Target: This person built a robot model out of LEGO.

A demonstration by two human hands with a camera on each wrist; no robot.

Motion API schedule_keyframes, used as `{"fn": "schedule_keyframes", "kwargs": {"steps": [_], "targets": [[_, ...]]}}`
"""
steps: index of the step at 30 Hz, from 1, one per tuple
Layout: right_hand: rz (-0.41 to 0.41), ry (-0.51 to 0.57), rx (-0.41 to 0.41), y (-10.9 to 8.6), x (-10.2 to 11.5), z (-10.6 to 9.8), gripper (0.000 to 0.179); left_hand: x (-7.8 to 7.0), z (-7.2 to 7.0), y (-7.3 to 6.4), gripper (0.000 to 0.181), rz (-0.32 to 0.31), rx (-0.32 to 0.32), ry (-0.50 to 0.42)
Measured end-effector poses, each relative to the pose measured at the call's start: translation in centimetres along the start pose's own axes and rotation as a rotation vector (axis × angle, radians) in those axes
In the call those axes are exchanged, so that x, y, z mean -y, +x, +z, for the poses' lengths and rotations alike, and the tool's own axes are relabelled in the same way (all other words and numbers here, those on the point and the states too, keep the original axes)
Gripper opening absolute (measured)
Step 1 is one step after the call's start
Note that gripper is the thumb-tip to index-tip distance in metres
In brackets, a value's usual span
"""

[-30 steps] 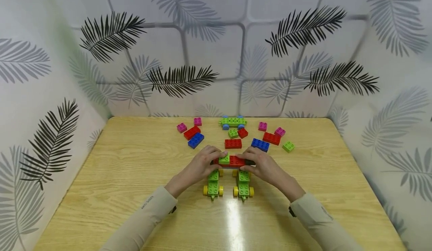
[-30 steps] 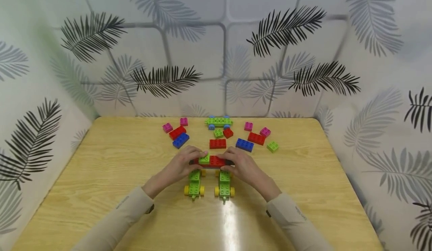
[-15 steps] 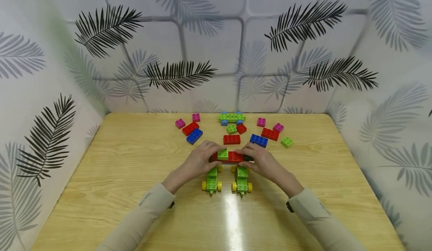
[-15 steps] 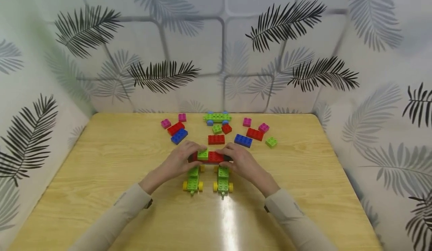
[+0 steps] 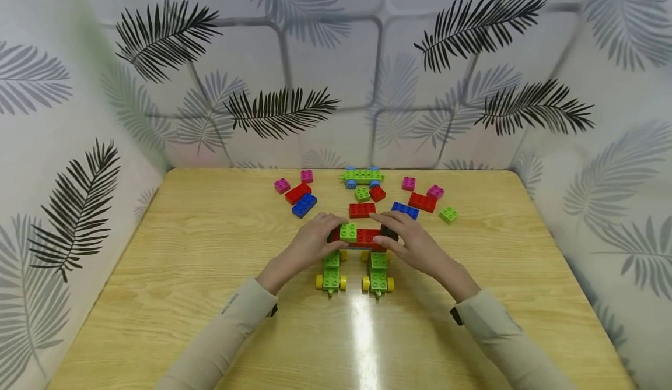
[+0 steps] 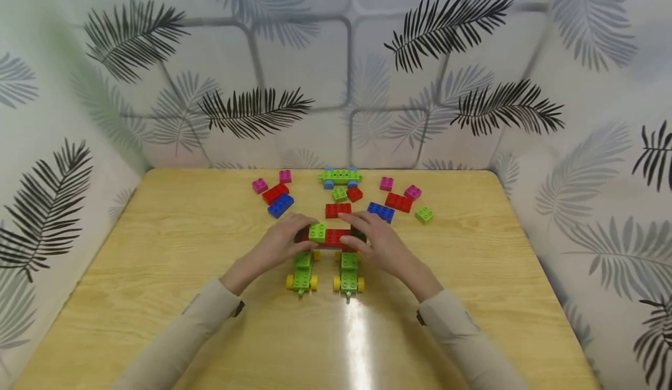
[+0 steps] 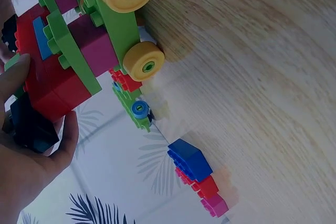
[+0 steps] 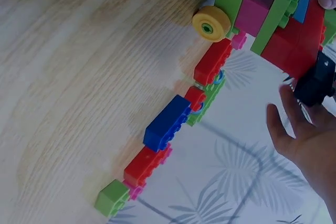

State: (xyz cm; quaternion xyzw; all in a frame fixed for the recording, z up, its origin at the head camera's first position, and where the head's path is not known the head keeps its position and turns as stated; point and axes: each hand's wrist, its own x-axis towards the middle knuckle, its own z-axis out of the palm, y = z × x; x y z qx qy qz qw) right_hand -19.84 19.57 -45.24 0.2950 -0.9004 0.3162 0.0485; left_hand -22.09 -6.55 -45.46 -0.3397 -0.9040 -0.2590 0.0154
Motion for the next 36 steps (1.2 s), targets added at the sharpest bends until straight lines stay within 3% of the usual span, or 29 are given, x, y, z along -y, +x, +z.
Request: {"fn": "schedule_keyframes", "kwargs": {"steps": [4,8,16,25,36], "targets": [[0.057,0.019,-0.135,-0.3,-1.5,-1.2,0.046,-0.1,0.0,0.0,0.046,-0.009,0.003,0.005],[0.125,-0.045,-0.265,-1.0,-4.0,-2.3,0.042,-0.1,0.0,0.0,0.046,-0.003,0.000,0.001],[0.253,-0.145,-0.403,-2.4,-9.1,-2.6,0.038,0.0,0.1,-0.2,0.046,0.019,-0.020,0.009],[0.414,-0.224,-0.354,-3.0,-11.6,-2.2,0.043,0.0,0.2,-0.2,0.047,0.025,-0.023,0.018],[0.633,-0.182,-0.282,-2.8,-12.4,-2.1,0.046,0.1,0.3,-0.2,0.047,0.050,-0.039,0.014]]}}
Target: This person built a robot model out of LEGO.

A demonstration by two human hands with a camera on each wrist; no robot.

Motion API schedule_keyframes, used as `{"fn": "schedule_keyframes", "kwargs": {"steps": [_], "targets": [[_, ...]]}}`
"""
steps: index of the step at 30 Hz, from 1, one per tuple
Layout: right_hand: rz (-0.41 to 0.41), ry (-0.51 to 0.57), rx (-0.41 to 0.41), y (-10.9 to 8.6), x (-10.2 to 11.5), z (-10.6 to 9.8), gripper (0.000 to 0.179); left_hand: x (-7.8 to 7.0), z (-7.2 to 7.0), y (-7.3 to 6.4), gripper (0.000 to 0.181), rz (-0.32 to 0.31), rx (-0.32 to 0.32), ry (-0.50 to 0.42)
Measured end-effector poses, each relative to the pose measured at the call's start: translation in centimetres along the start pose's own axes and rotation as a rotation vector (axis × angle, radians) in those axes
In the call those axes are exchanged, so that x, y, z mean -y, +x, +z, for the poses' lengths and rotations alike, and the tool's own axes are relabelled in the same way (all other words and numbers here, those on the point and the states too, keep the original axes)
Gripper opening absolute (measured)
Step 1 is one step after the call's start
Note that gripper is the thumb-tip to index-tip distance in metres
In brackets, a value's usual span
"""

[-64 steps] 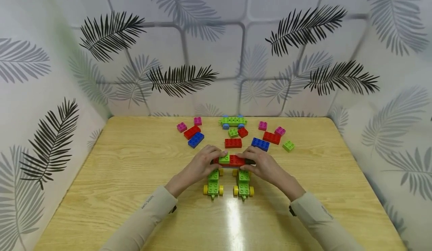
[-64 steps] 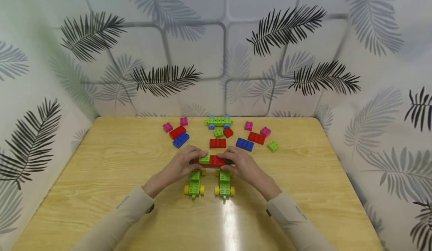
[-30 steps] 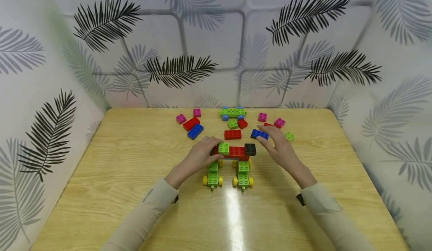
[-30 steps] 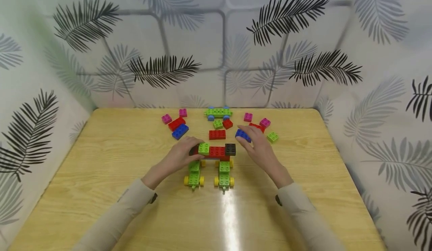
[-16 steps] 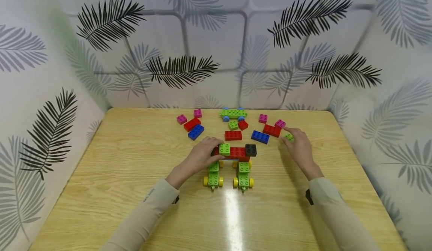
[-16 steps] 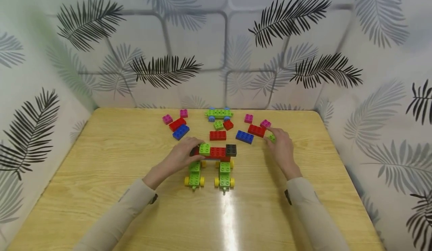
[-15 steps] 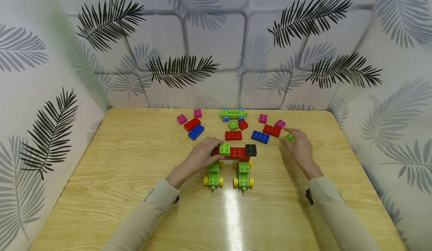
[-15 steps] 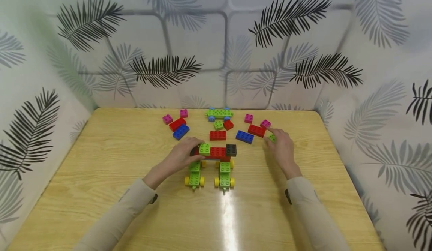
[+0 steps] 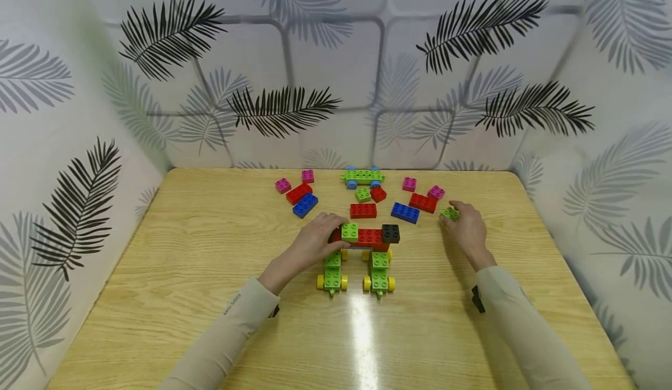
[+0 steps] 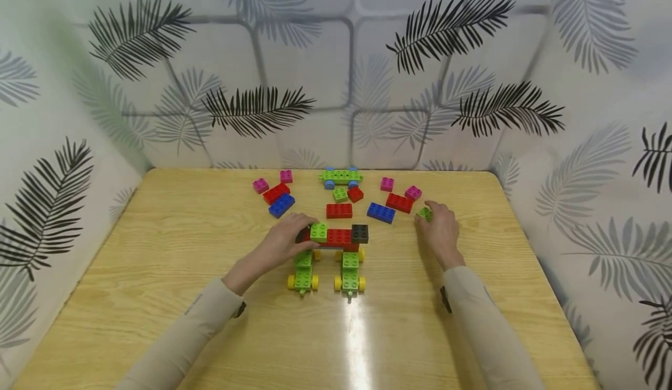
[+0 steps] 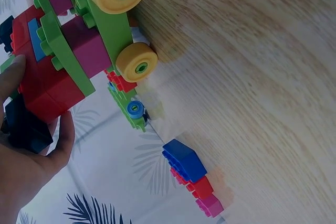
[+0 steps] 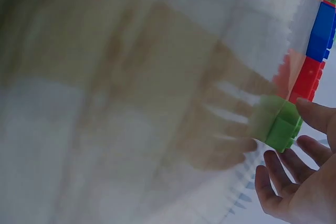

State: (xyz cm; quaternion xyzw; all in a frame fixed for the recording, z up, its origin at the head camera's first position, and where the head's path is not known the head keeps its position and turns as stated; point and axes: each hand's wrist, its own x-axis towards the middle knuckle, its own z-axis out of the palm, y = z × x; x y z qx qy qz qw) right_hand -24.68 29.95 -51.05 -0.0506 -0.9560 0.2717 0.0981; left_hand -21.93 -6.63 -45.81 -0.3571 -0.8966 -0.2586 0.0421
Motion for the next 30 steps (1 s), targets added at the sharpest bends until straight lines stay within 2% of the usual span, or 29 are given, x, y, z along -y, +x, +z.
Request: {"fn": "schedule_keyframes", "kwargs": {"steps": [7,17,22,30], "targets": [[0.031,0.007,0.043,-0.2,-0.3,0.2,0.041,0.1,-0.2,-0.1,0.047,0.002,0.005,-0.011],[0.020,0.053,0.022,-0.8,0.3,0.1,0.039,0.1,-0.3,0.0,0.047,-0.002,0.019,-0.014],[-0.079,0.088,-0.009,-1.3,1.5,-0.1,0.040,0.0,-0.4,0.0,0.047,-0.006,0.023,-0.020],[-0.240,0.155,-0.073,-2.3,4.8,-1.1,0.039,0.0,-0.3,0.2,0.047,-0.032,0.032,-0.030]]}}
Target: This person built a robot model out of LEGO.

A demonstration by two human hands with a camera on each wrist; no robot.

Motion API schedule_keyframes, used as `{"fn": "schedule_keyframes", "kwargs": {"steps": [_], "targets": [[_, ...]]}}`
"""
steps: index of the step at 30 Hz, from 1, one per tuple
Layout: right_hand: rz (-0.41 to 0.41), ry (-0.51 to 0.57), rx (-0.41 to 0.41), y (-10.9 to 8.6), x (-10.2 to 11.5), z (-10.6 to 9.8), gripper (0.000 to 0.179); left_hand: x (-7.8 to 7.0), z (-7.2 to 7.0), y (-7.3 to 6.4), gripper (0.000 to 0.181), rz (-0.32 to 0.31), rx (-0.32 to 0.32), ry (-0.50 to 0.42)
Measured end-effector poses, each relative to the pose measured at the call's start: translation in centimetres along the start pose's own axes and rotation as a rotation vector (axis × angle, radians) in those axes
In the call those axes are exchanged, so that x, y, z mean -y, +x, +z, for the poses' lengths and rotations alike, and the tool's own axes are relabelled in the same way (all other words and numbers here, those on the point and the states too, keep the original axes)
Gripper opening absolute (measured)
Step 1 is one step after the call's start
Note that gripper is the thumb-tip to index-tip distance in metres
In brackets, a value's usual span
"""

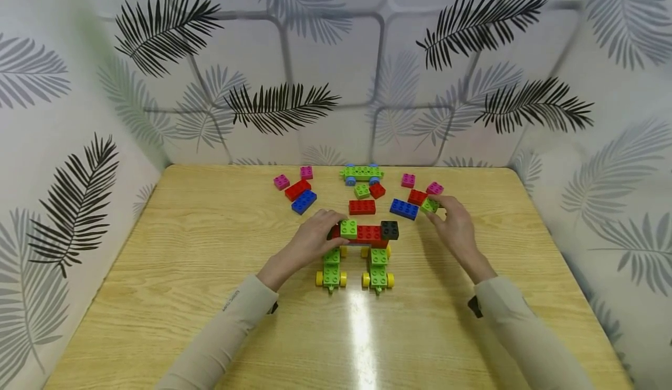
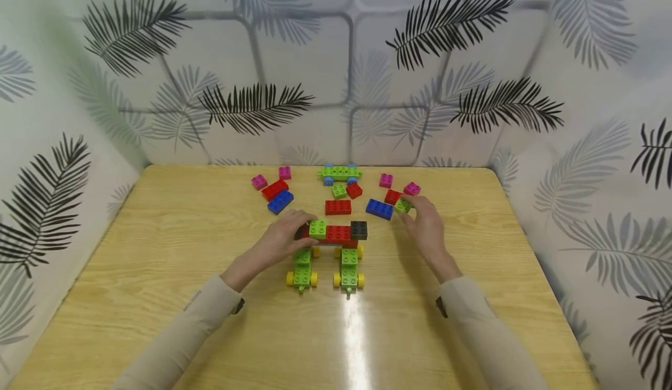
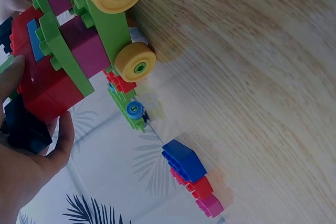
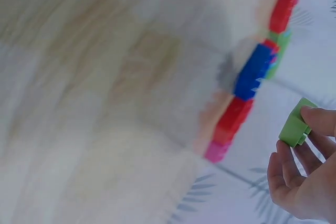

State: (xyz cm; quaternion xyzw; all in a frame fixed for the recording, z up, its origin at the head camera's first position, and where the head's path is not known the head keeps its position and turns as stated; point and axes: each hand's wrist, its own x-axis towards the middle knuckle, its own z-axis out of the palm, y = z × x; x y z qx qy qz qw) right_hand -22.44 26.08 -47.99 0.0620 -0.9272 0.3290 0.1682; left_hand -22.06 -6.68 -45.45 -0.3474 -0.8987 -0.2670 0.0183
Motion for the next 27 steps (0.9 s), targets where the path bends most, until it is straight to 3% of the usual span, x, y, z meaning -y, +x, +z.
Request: {"fn": "schedule_keyframes", "kwargs": {"steps": [14,27], "targets": [[-0.209,0.115,-0.005,-0.5,5.9,-0.2,0.039,0.0,0.0,-0.1,0.046,0.010,-0.011,0.023],[-0.341,0.144,0.060,-1.1,9.0,-0.4,0.041,0.2,0.2,-0.1,0.046,0.018,-0.025,0.004]]}}
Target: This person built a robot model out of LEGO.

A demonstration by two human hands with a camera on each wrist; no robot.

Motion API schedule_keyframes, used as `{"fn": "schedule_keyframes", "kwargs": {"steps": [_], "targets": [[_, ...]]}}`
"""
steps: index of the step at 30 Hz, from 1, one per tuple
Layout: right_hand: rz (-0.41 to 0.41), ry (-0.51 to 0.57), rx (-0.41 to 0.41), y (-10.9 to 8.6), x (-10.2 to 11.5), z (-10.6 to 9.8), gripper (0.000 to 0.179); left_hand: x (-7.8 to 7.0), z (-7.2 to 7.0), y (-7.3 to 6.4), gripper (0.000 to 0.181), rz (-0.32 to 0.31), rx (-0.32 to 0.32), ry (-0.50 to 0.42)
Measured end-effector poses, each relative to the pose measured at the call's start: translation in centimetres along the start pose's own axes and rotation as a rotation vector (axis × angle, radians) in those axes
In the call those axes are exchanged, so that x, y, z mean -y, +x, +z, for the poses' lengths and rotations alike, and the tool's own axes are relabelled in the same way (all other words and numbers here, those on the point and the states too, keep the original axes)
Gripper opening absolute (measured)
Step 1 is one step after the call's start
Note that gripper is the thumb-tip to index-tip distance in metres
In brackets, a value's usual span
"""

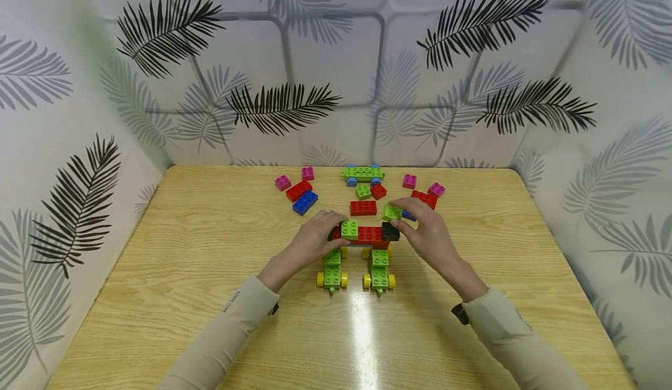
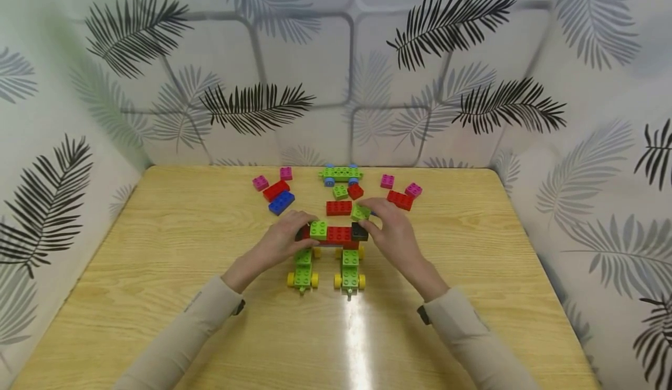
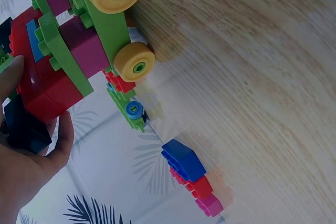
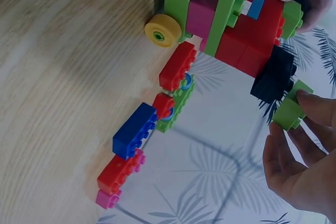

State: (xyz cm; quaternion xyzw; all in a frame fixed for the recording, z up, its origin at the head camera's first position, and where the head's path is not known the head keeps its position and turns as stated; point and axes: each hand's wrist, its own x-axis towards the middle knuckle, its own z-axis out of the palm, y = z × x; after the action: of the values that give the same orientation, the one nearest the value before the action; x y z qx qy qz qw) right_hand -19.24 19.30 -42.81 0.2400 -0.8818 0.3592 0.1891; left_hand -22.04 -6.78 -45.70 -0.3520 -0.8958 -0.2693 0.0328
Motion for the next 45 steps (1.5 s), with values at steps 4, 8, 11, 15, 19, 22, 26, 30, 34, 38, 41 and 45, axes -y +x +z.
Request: {"fn": "schedule_keyframes", "kwargs": {"steps": [4,8,11,15,19,22,26,30,34,38,41,45], "targets": [[-0.032,-0.006,0.031,0.2,0.5,0.3,0.041,0.0,0.0,0.0,0.045,-0.005,-0.001,0.006],[-0.043,0.002,0.094,0.3,1.0,0.6,0.041,0.0,0.0,0.0,0.045,-0.005,-0.001,0.007],[-0.051,0.011,0.145,0.4,1.3,1.0,0.040,0.0,0.0,0.0,0.045,0.000,-0.003,0.005],[-0.057,-0.014,0.194,0.5,1.5,1.5,0.038,0.1,0.0,0.0,0.044,0.006,-0.003,0.002],[-0.069,-0.042,0.224,0.6,1.7,1.9,0.038,0.1,0.1,0.0,0.044,0.012,-0.001,0.003],[-0.080,-0.050,0.236,0.7,1.7,2.0,0.039,0.1,0.1,-0.1,0.044,0.020,-0.005,0.003],[-0.087,-0.061,0.250,0.7,1.6,2.2,0.039,0.2,0.0,0.0,0.043,0.027,-0.016,0.004],[-0.086,-0.066,0.276,0.8,1.5,2.3,0.039,0.2,0.0,0.0,0.043,0.031,-0.021,0.012],[-0.087,-0.078,0.297,0.9,1.4,2.4,0.039,0.1,0.0,0.0,0.043,0.032,-0.018,0.015],[-0.117,-0.093,0.311,1.3,1.6,2.3,0.038,0.1,-0.1,-0.1,0.044,0.029,-0.017,0.015],[-0.134,-0.094,0.323,1.5,1.7,2.2,0.037,0.1,0.0,-0.1,0.043,0.027,-0.015,0.010],[-0.130,-0.089,0.342,1.6,1.7,2.0,0.036,0.1,0.0,-0.1,0.043,0.026,-0.010,0.006]]}}
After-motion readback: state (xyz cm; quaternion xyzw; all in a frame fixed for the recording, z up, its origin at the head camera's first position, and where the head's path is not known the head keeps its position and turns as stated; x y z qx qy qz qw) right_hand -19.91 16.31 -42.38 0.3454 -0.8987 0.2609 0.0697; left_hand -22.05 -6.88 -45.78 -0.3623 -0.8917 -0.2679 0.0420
